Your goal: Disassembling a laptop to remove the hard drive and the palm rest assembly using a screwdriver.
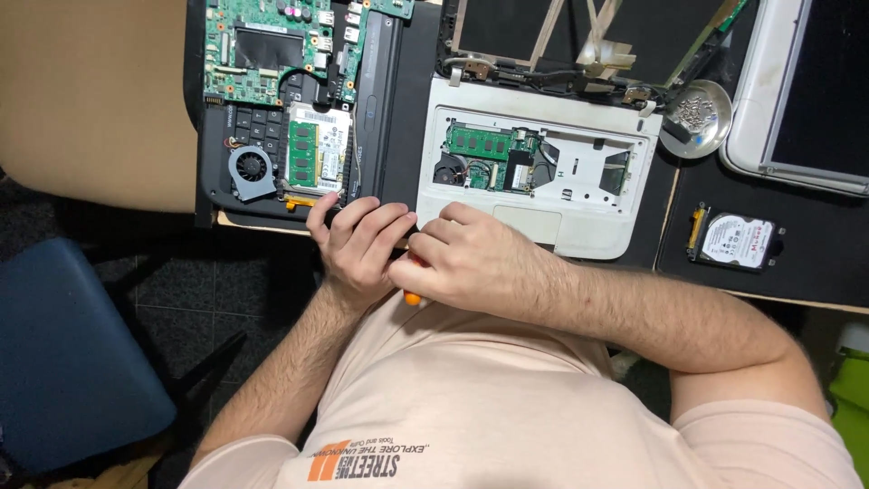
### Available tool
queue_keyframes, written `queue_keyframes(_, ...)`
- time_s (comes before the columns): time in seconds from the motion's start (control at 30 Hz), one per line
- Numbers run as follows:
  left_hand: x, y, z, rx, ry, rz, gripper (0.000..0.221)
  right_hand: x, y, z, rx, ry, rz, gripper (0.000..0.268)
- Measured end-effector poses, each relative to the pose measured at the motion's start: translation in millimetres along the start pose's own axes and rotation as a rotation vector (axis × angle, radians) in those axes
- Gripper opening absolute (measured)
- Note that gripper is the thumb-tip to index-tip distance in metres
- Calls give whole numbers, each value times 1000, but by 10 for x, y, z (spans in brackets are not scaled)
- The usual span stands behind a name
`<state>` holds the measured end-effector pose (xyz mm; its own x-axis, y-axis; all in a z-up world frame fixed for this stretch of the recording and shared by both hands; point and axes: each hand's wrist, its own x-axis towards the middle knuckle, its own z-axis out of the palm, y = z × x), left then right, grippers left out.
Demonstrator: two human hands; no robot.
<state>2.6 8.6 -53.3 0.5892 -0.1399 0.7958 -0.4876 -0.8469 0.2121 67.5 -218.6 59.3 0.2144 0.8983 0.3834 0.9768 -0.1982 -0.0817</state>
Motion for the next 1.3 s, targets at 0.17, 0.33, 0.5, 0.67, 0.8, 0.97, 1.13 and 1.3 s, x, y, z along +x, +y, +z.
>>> queue_keyframes(0.17,134,65,-64,-2,-7,-21,29,40,-118,-145,-17,43,-119,15)
queue_keyframes(0.33,184,115,-70,-9,-13,-56,28,-95,-76,-141,-40,69,-172,11)
queue_keyframes(0.5,77,94,-14,9,-27,-66,33,-31,183,-241,647,-110,163,11)
queue_keyframes(0.67,292,160,-117,-10,-36,-71,43,-84,659,-107,853,-79,553,25)
queue_keyframes(0.8,363,186,-147,17,-53,-88,51,150,933,-141,776,-16,592,31)
queue_keyframes(0.97,261,177,-82,97,-96,-109,67,267,1003,-86,691,-145,593,28)
queue_keyframes(1.13,277,188,-72,132,-110,-116,74,310,1017,-55,662,-208,602,28)
queue_keyframes(1.3,229,178,-51,145,-136,-115,75,352,1017,-113,716,-196,598,26)
